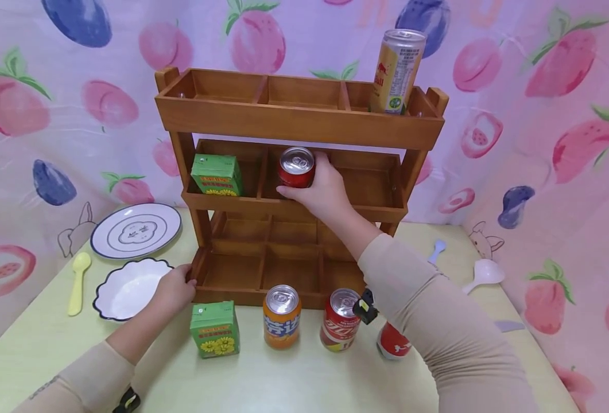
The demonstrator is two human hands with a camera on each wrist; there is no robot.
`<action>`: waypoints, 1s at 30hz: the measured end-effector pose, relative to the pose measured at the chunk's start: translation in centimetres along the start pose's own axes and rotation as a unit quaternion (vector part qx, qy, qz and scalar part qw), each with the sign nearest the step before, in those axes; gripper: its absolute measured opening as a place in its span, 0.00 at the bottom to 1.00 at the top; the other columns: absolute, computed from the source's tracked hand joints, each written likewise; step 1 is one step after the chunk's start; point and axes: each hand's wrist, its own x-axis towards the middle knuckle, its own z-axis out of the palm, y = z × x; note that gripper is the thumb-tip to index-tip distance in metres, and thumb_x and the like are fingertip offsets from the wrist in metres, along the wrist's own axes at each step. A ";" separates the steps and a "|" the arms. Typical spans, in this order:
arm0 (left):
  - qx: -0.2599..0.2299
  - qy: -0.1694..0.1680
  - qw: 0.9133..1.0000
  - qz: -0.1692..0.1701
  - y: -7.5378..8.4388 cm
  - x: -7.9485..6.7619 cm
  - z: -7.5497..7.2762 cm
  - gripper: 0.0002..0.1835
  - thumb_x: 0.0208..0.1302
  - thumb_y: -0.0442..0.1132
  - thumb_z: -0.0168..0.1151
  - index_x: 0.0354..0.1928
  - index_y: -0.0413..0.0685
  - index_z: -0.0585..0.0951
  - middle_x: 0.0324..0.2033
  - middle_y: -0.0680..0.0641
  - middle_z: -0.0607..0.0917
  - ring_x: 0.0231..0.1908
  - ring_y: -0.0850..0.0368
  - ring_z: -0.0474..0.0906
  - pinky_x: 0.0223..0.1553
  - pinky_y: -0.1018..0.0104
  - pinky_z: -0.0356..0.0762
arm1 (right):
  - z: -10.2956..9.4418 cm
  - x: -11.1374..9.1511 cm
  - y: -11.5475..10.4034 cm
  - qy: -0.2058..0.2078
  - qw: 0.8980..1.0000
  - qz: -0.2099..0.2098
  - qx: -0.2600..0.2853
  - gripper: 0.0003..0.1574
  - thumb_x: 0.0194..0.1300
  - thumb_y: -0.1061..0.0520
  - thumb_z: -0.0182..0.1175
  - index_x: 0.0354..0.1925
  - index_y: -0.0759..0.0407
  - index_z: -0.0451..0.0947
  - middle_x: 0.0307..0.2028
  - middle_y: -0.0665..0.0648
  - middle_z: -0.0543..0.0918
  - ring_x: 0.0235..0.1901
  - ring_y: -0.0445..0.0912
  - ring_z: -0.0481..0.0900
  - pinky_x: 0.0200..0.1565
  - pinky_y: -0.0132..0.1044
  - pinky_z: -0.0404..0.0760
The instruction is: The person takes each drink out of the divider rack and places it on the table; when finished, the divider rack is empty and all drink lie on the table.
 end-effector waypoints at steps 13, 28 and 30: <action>-0.001 -0.006 1.000 -0.004 -0.1 -0.1 -0.2 0.17 0.59 0.28 0.47 0.50 0.27 0.69 0.38 0.32 0.78 0.39 0.41 0.74 0.42 0.50 0.72 | 0.0 -4.4 -2.1 0.102 0.943 -0.317 -0.018 0.48 0.37 0.59 0.74 0.57 0.62 0.63 0.51 0.55 0.73 0.51 0.44 0.69 0.51 0.35 0.70; 0.000 -0.005 1.000 -0.002 0.1 0.0 -0.1 0.18 0.60 0.29 0.46 0.52 0.27 0.68 0.41 0.31 0.77 0.43 0.39 0.73 0.45 0.49 0.70 | 4.4 -18.7 -3.0 -0.202 0.943 -0.081 0.252 0.42 0.40 0.63 0.72 0.53 0.55 0.65 0.47 0.52 0.76 0.48 0.47 0.73 0.48 0.40 0.73; 0.001 -0.002 1.000 -0.001 0.1 0.0 -0.1 0.17 0.59 0.29 0.47 0.51 0.27 0.68 0.40 0.31 0.77 0.42 0.39 0.73 0.45 0.49 0.70 | 6.0 -19.7 -1.3 -0.231 0.938 -0.066 0.250 0.43 0.40 0.61 0.73 0.54 0.54 0.64 0.47 0.51 0.76 0.47 0.47 0.74 0.50 0.38 0.72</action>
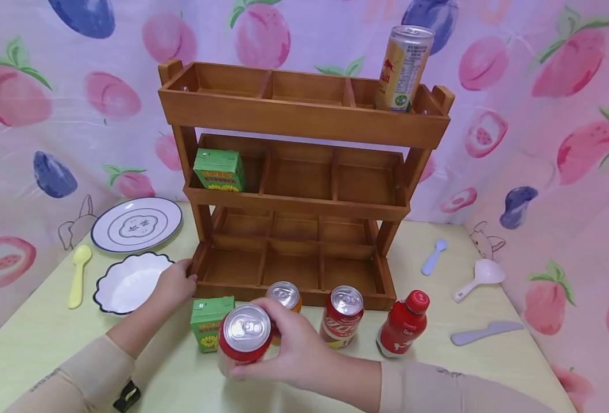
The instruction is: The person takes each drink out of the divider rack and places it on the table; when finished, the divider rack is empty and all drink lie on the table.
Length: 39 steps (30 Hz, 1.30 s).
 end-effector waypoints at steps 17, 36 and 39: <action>-0.008 -0.002 1.000 0.000 0.2 0.0 -0.1 0.17 0.59 0.29 0.47 0.51 0.27 0.68 0.40 0.31 0.77 0.42 0.40 0.73 0.44 0.49 0.71 | 1.4 -1.1 5.6 -0.029 0.994 0.102 0.011 0.39 0.41 0.53 0.73 0.51 0.50 0.65 0.46 0.48 0.76 0.48 0.43 0.73 0.51 0.31 0.69; -0.002 -0.009 1.000 -0.003 0.2 0.0 -0.1 0.16 0.60 0.29 0.46 0.50 0.27 0.69 0.40 0.32 0.77 0.41 0.40 0.73 0.43 0.50 0.72 | -1.3 1.9 -1.5 -0.019 0.967 0.019 -0.253 0.53 0.42 0.35 0.67 0.62 0.46 0.56 0.57 0.43 0.66 0.55 0.37 0.64 0.54 0.38 0.67; 0.003 -0.006 1.000 -0.004 0.1 0.0 -0.1 0.16 0.60 0.29 0.46 0.49 0.27 0.69 0.40 0.31 0.77 0.41 0.40 0.73 0.43 0.50 0.71 | -3.2 4.9 -4.3 0.013 0.966 -0.017 -0.259 0.51 0.45 0.36 0.64 0.62 0.50 0.56 0.59 0.42 0.64 0.58 0.36 0.60 0.56 0.35 0.63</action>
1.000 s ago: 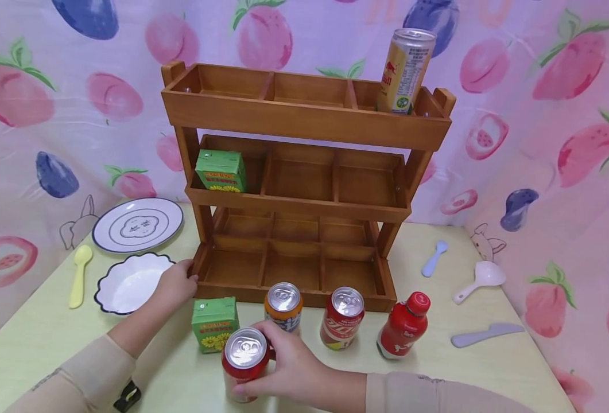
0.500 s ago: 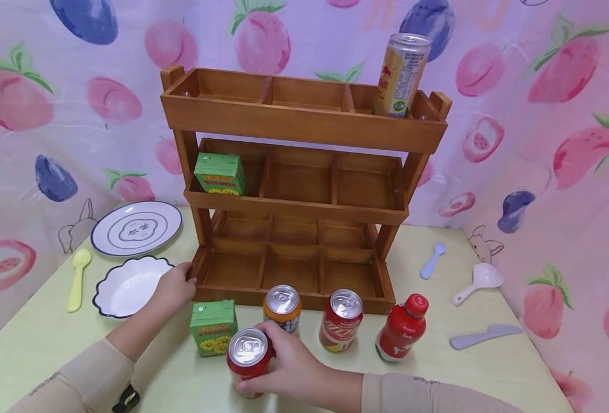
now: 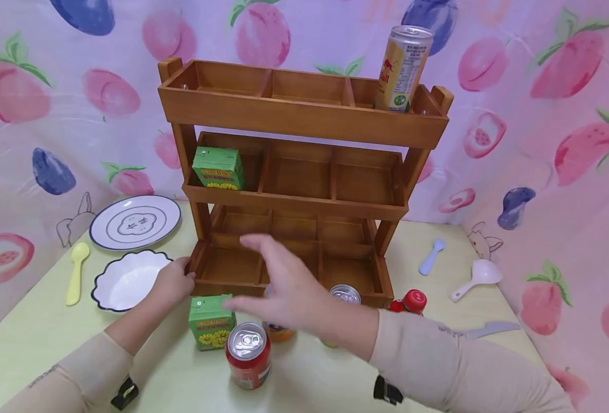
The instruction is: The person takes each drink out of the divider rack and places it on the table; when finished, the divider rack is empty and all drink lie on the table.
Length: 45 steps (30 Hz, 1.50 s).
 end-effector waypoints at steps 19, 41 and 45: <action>-0.012 0.011 1.000 0.008 -0.4 0.1 0.2 0.16 0.58 0.28 0.48 0.49 0.28 0.71 0.36 0.34 0.78 0.39 0.41 0.74 0.43 0.50 0.71 | -3.0 16.3 3.0 0.059 0.992 0.105 -0.042 0.46 0.42 0.40 0.69 0.55 0.56 0.63 0.44 0.50 0.73 0.41 0.41 0.71 0.41 0.31 0.73; -0.008 0.004 1.000 -0.005 -0.2 0.1 -0.2 0.16 0.59 0.29 0.48 0.49 0.29 0.71 0.38 0.34 0.78 0.39 0.42 0.73 0.43 0.51 0.71 | -6.6 8.8 -2.5 0.108 0.991 -0.067 0.032 0.23 0.55 0.59 0.62 0.48 0.58 0.66 0.39 0.51 0.76 0.35 0.39 0.76 0.35 0.32 0.78; -0.011 -0.001 1.000 -0.009 -0.3 0.2 -0.2 0.16 0.59 0.29 0.48 0.50 0.29 0.70 0.38 0.34 0.78 0.39 0.43 0.73 0.42 0.52 0.72 | -7.5 4.5 -3.4 0.049 0.994 -0.023 0.090 0.19 0.55 0.64 0.61 0.46 0.62 0.67 0.39 0.55 0.76 0.36 0.45 0.76 0.39 0.36 0.78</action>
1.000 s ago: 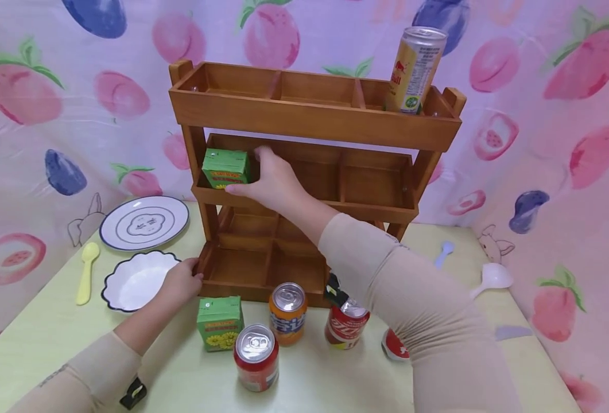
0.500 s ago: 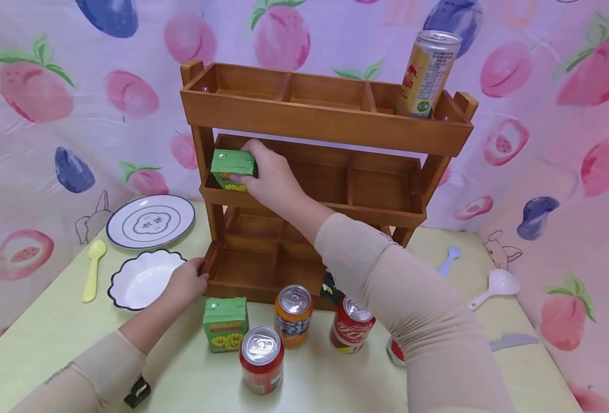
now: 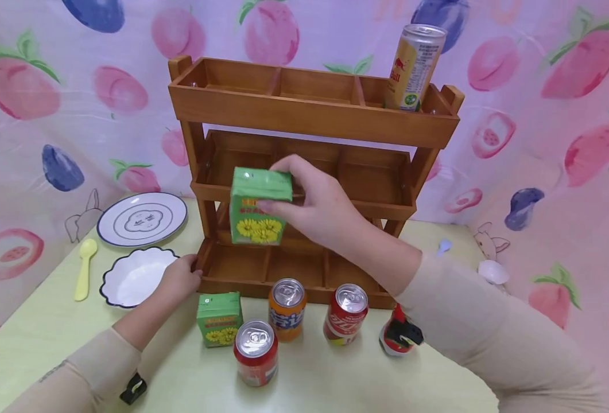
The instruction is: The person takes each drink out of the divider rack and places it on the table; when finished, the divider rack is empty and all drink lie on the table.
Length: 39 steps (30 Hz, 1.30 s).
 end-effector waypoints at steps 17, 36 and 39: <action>0.006 -0.007 1.000 0.001 0.2 -0.1 0.0 0.18 0.60 0.29 0.47 0.52 0.26 0.68 0.42 0.30 0.76 0.43 0.39 0.72 0.46 0.49 0.70 | 4.9 -14.6 10.0 -0.098 0.973 0.208 0.011 0.21 0.50 0.50 0.66 0.42 0.47 0.70 0.38 0.47 0.77 0.39 0.43 0.76 0.42 0.37 0.77; 0.006 -0.008 1.000 0.006 0.2 -0.2 0.1 0.18 0.60 0.29 0.46 0.52 0.26 0.68 0.42 0.30 0.76 0.44 0.38 0.72 0.46 0.49 0.70 | 4.5 -15.5 12.1 -0.120 0.961 0.249 0.005 0.29 0.47 0.49 0.68 0.48 0.48 0.70 0.43 0.47 0.75 0.46 0.48 0.73 0.45 0.47 0.74; 0.008 -0.004 1.000 0.012 0.2 -0.2 0.1 0.18 0.59 0.29 0.47 0.51 0.26 0.69 0.41 0.31 0.76 0.42 0.39 0.72 0.45 0.49 0.70 | 3.1 -15.0 10.9 -0.154 0.964 0.218 -0.015 0.34 0.47 0.47 0.68 0.53 0.47 0.69 0.45 0.46 0.75 0.48 0.46 0.73 0.47 0.46 0.73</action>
